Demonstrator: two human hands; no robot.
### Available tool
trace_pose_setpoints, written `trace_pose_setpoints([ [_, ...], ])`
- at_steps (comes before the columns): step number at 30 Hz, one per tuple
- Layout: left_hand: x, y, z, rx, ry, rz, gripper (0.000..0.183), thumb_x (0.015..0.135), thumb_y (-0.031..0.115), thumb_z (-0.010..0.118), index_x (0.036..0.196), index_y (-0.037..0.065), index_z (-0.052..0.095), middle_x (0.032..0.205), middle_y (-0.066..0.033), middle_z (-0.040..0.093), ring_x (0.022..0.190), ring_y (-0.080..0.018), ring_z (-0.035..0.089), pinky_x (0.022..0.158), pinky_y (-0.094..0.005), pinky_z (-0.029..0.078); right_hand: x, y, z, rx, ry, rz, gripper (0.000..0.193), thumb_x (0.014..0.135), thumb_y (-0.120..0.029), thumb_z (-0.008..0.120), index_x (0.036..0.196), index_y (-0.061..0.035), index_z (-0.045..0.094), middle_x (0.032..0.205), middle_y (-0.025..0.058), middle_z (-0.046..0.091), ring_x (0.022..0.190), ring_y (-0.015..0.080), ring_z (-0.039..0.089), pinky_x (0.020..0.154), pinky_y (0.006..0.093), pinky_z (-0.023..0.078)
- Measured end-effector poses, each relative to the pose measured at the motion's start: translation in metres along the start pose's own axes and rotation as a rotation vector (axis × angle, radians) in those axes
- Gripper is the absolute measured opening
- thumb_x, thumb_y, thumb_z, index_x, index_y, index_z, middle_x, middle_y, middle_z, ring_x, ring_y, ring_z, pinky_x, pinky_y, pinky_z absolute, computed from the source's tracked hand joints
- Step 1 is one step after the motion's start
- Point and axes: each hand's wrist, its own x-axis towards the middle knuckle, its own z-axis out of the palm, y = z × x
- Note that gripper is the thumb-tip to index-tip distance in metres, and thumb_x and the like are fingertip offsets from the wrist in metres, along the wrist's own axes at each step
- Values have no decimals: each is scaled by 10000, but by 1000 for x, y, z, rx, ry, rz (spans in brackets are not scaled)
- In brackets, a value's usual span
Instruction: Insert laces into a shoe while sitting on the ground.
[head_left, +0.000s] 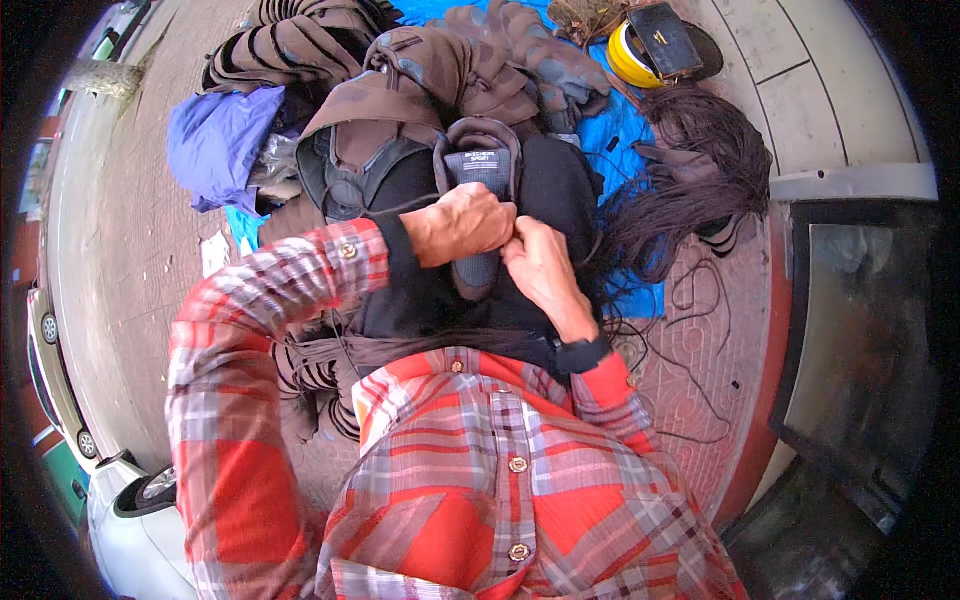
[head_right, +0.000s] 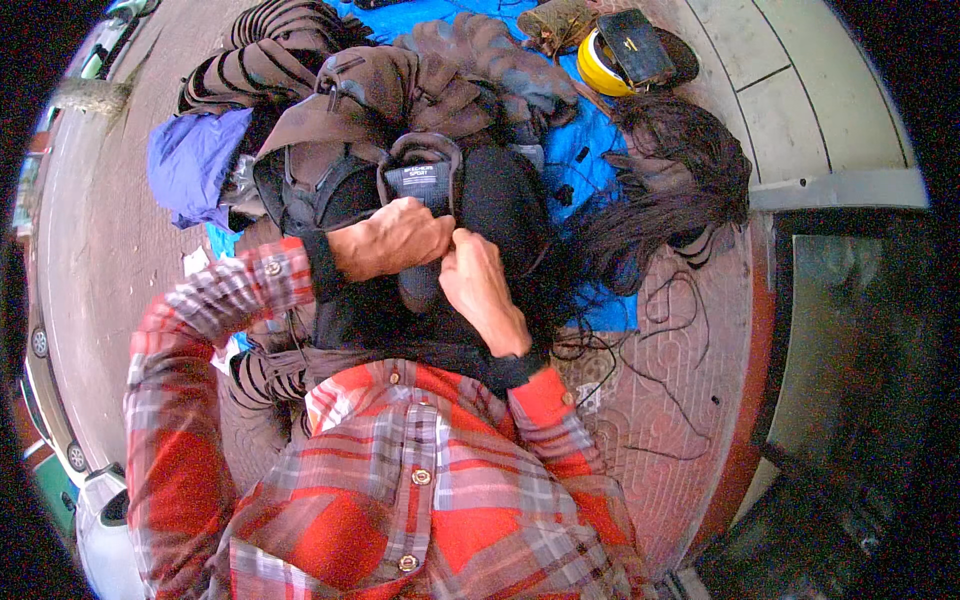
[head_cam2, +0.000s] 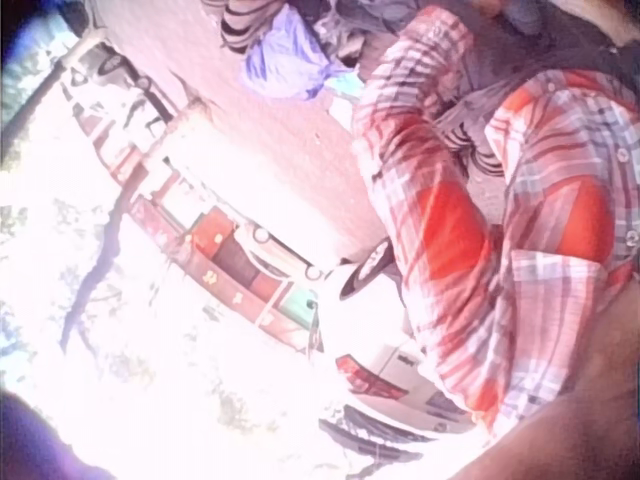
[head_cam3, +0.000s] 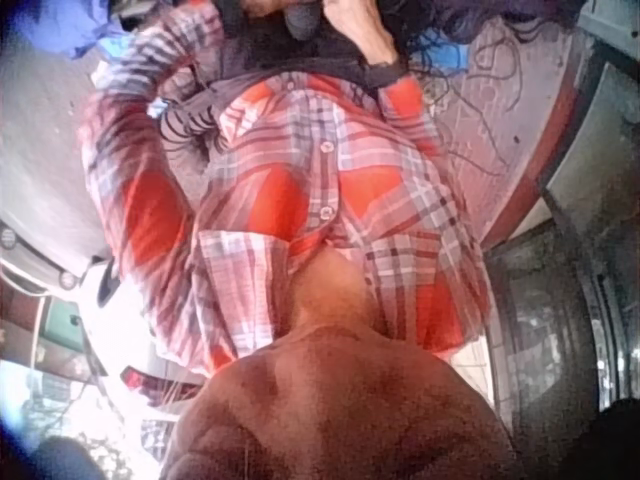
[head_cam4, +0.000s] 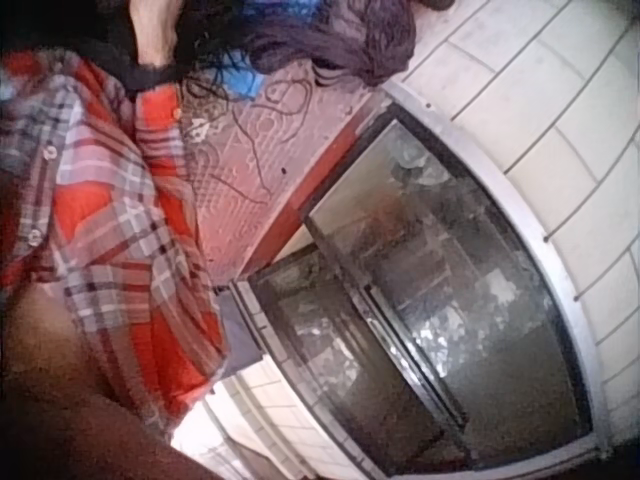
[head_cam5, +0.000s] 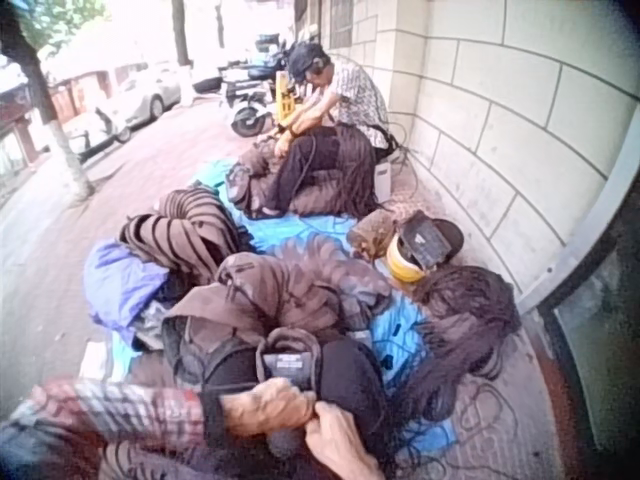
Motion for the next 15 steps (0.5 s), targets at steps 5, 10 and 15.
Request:
trace_pose_setpoints([
  [5, -34, -17, -45, 150, 215, -78, 139, 799, 160, 534, 776, 25, 513, 531, -51, 560, 472, -226, 598, 428, -342, 449, 12, -23, -27, 204, 167, -209, 211, 796, -9, 576, 1004, 26, 574, 940, 202, 582, 806, 349, 602, 697, 387, 491],
  [10, -52, -13, -17, -795, 221, -468, 197, 922, 139, 457, 1061, 6, 499, 733, -160, 592, 692, -269, 604, 617, -351, 464, 29, -6, 10, 683, -284, 47, 152, 845, -66, 571, 936, 54, 589, 794, 144, 638, 588, 199, 638, 521, 298, 522],
  [15, -77, 1, 18, -791, 799, -612, 172, 851, -40, 482, 982, 5, 584, 812, -175, 563, 759, -320, 580, 674, -370, 459, 33, -32, -14, 901, -231, 185, 206, 910, -166, 554, 856, 25, 611, 699, 75, 600, 544, 137, 602, 454, 253, 500],
])
